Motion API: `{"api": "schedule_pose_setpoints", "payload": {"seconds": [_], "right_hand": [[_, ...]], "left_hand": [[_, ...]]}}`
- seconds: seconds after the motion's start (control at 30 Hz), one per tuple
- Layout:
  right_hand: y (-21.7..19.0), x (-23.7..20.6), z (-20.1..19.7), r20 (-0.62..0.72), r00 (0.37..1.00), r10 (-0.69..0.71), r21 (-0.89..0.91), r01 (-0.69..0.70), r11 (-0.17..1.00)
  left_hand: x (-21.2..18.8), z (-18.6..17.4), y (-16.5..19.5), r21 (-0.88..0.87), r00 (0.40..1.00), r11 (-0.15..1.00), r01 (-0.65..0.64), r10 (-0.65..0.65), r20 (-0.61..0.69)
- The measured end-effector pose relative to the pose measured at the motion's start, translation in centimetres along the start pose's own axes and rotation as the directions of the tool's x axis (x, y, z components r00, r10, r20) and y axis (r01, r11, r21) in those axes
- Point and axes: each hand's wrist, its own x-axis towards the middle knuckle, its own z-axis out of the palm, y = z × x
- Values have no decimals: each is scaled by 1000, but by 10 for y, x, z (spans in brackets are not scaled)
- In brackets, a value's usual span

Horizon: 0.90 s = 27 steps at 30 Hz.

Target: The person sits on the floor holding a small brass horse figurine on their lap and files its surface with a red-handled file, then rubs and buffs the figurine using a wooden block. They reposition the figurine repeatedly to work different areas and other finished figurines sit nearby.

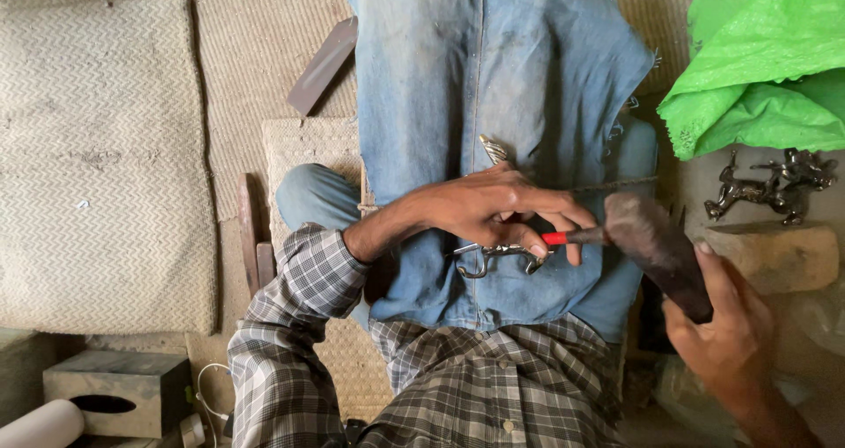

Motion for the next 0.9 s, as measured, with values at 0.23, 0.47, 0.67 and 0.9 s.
{"api": "schedule_pose_setpoints", "payload": {"seconds": [0.23,0.47,0.67,0.9], "right_hand": [[2,-29,51,-113,904,412,724,-209,657],[15,-35,85,12,899,437,705,-317,634],[3,8,34,66,951,303,509,-293,809],[-18,78,-24,92,986,-139,117,128,985]], "left_hand": [[-36,22,12,-101,823,982,-159,75,-564],[-51,77,20,-278,561,957,-85,-185,-807],[-44,87,22,-73,505,997,-15,-55,-861],[-47,82,24,-111,519,993,32,-111,-847]]}}
